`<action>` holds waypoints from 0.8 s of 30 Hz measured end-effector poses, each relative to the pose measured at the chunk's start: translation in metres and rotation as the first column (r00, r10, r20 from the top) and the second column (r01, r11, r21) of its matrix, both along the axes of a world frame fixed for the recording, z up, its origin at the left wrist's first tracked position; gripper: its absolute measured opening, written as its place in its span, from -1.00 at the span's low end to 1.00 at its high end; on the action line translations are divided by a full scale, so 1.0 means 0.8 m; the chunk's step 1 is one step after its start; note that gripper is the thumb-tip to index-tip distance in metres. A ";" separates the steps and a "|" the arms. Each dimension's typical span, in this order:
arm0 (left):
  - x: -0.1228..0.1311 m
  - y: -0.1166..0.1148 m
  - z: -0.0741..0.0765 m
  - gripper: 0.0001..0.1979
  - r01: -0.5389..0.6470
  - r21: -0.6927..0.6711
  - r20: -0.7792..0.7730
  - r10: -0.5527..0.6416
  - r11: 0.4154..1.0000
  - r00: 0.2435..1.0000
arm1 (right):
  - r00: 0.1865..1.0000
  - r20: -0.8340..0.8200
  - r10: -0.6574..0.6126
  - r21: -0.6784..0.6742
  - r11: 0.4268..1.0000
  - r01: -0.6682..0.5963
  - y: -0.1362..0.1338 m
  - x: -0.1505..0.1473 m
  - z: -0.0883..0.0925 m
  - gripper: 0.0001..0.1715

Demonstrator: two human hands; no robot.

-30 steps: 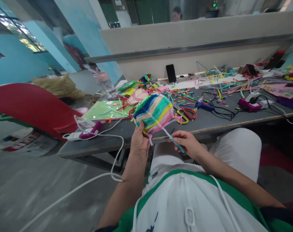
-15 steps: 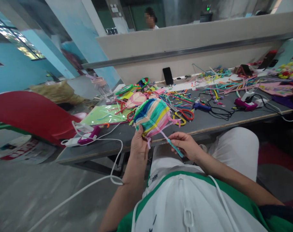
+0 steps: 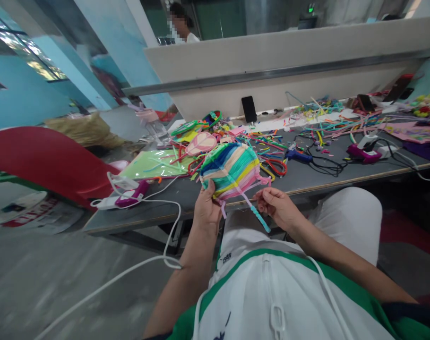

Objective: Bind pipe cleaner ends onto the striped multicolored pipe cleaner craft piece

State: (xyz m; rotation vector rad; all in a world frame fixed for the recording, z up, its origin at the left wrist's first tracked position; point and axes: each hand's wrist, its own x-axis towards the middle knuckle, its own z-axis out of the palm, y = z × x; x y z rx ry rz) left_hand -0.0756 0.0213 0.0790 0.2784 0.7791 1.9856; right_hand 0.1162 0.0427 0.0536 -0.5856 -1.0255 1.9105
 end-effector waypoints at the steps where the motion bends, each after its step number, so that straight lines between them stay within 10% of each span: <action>1: 0.000 0.000 -0.001 -0.81 -0.001 0.010 -0.014 0.001 1.000 1.000 | 1.000 0.002 -0.014 0.004 1.000 0.014 0.001 0.001 0.001 -0.73; 12: -0.002 -0.002 -0.005 -0.77 0.016 0.015 -0.152 -0.013 1.000 0.988 | 0.960 0.184 -0.213 0.199 0.964 0.175 0.000 0.006 -0.003 -0.77; 17: -0.005 -0.004 0.006 -0.76 0.026 0.044 -0.182 -0.018 0.999 0.983 | 0.830 0.186 -0.526 0.449 0.797 0.405 0.006 0.030 0.025 -0.70; 24: 0.017 0.007 0.018 -0.65 0.334 -0.038 -0.335 -0.327 0.942 0.884 | 0.988 0.152 0.013 0.081 0.996 -0.025 0.028 0.039 0.022 -0.53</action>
